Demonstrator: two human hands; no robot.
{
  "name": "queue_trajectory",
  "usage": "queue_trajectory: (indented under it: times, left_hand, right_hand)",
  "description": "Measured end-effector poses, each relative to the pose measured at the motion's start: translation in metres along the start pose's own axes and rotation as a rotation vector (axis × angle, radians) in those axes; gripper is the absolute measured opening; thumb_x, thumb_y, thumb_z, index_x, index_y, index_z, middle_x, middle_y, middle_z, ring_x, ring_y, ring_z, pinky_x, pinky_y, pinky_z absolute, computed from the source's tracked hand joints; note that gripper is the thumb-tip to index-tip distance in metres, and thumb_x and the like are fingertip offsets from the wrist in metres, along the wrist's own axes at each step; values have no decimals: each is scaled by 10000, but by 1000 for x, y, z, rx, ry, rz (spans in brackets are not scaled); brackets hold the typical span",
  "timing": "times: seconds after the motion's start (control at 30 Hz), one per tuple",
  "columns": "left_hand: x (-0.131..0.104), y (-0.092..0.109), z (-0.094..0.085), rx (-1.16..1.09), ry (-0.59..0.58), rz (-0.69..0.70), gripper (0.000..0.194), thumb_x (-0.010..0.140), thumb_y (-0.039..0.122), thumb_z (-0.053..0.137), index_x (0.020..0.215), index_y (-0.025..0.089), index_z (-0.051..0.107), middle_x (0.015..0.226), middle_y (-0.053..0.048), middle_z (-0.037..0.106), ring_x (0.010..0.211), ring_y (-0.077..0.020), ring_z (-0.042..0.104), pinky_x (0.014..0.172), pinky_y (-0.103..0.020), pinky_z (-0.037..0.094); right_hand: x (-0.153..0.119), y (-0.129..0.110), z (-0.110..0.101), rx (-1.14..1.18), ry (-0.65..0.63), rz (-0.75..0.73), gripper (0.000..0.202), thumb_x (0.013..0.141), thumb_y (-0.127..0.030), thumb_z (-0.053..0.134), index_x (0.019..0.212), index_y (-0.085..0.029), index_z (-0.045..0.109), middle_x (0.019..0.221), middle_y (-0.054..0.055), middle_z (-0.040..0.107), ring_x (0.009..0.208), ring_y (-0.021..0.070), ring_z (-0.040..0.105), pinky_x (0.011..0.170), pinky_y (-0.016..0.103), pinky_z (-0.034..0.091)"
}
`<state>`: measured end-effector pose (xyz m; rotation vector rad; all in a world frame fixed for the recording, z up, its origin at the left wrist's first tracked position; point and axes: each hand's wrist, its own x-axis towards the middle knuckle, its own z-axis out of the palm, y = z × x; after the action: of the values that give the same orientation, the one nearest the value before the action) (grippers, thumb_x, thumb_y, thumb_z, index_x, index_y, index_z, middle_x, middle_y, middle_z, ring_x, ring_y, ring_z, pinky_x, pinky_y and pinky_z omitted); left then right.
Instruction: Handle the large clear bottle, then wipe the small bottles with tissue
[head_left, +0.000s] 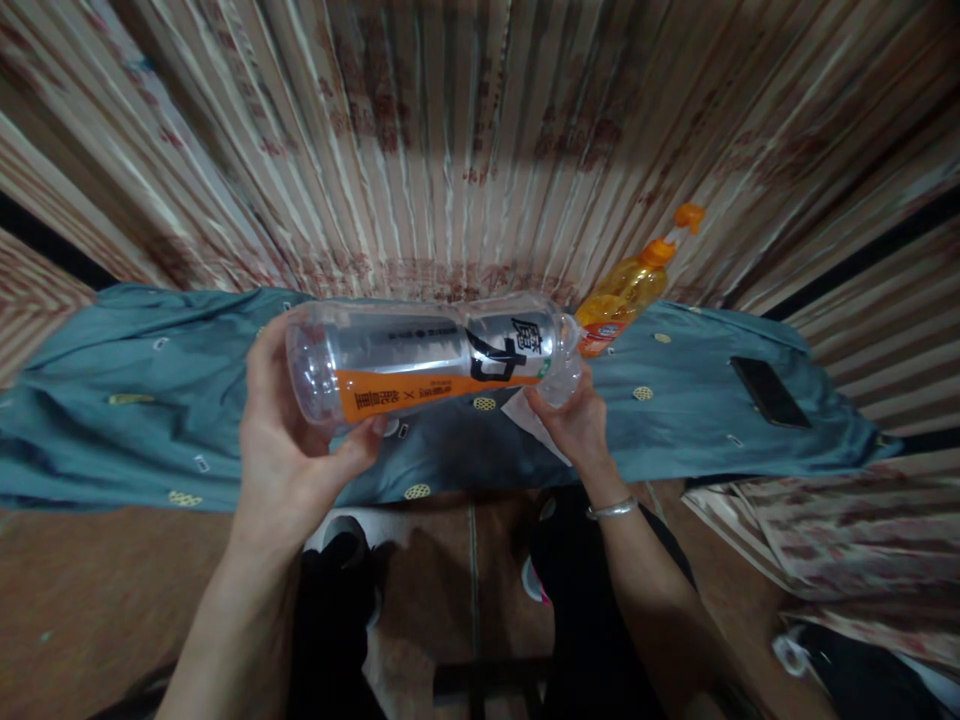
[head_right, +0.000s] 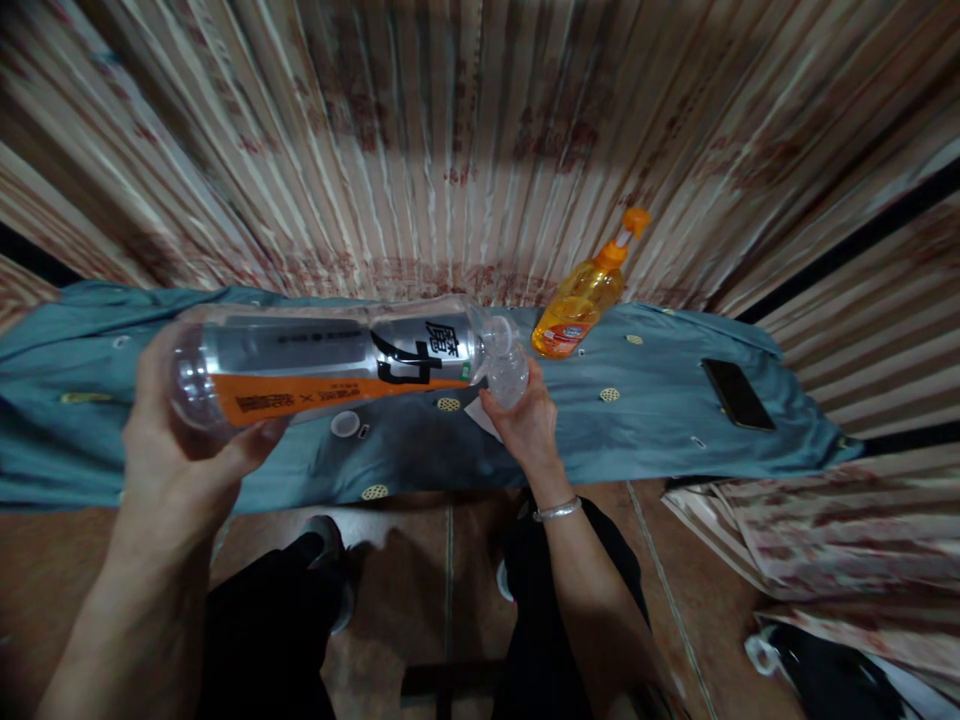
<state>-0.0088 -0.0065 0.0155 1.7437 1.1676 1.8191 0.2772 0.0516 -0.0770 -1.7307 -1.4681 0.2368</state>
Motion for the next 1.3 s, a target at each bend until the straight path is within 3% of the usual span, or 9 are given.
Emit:
queue_trajectory:
  times: [0.13,0.33,0.6,0.83,1.03,1.2,1.3]
  left_hand:
    - [0,1,0,-8,-5,-9,920,552,398,957,1377,279,566,1314,-81,583,1198,-279,615,1017,-488,571]
    - [1,2,1,0,6,16,935,533,407,961,1376,283,577,1303,-81,595,1181,-267,625,936,-418,616]
    - [0,0,-1,13,-18,13,969,546,466,952,1402,264,544,1347,-93,583,1251,-285,597,1027,-445,570]
    - [0,0,1,28,7,36,943,564,398,944,1406,239,549,1317,-89,606,1188,-218,621,899,-322,615]
    - [0,0,1,35,-4,48,918,592,392,931,1414,270,543,1311,-81,604,1168,-218,634,845,-316,632]
    - [0,-2,-1,54,-2,54,933,576,410,938,1416,281,553,1343,-76,598,1235,-232,607,973,-361,587]
    - [-1,-2,-2,48,-3,36,961,566,415,943,1429,286,541,1362,-81,590,1255,-250,598,973,-373,588]
  right_hand:
    - [0,-2,-1,-6,-13,13,787,698,-470,750,1370,-134,514,1141,183,749,1037,371,726,865,485,575]
    - [0,-5,-3,-3,-25,24,787,709,-458,754,1382,-129,516,1146,190,750,1050,374,724,874,486,576]
    - [1,-5,-3,0,-17,20,780,707,-449,751,1378,-126,521,1137,186,754,1027,365,731,866,481,579]
    - [1,-4,-3,-19,-26,37,794,700,-469,759,1376,-134,512,1120,182,756,1022,377,732,853,484,579]
    - [1,-2,-2,2,-11,9,782,697,-469,754,1366,-136,523,1131,188,752,1016,379,728,844,483,574]
    - [0,-2,-1,-4,-12,18,789,693,-463,757,1372,-141,516,1137,184,746,1024,373,723,846,482,574]
    - [0,-2,-1,5,-19,17,795,693,-461,757,1376,-137,513,1149,187,743,1034,372,722,858,480,574]
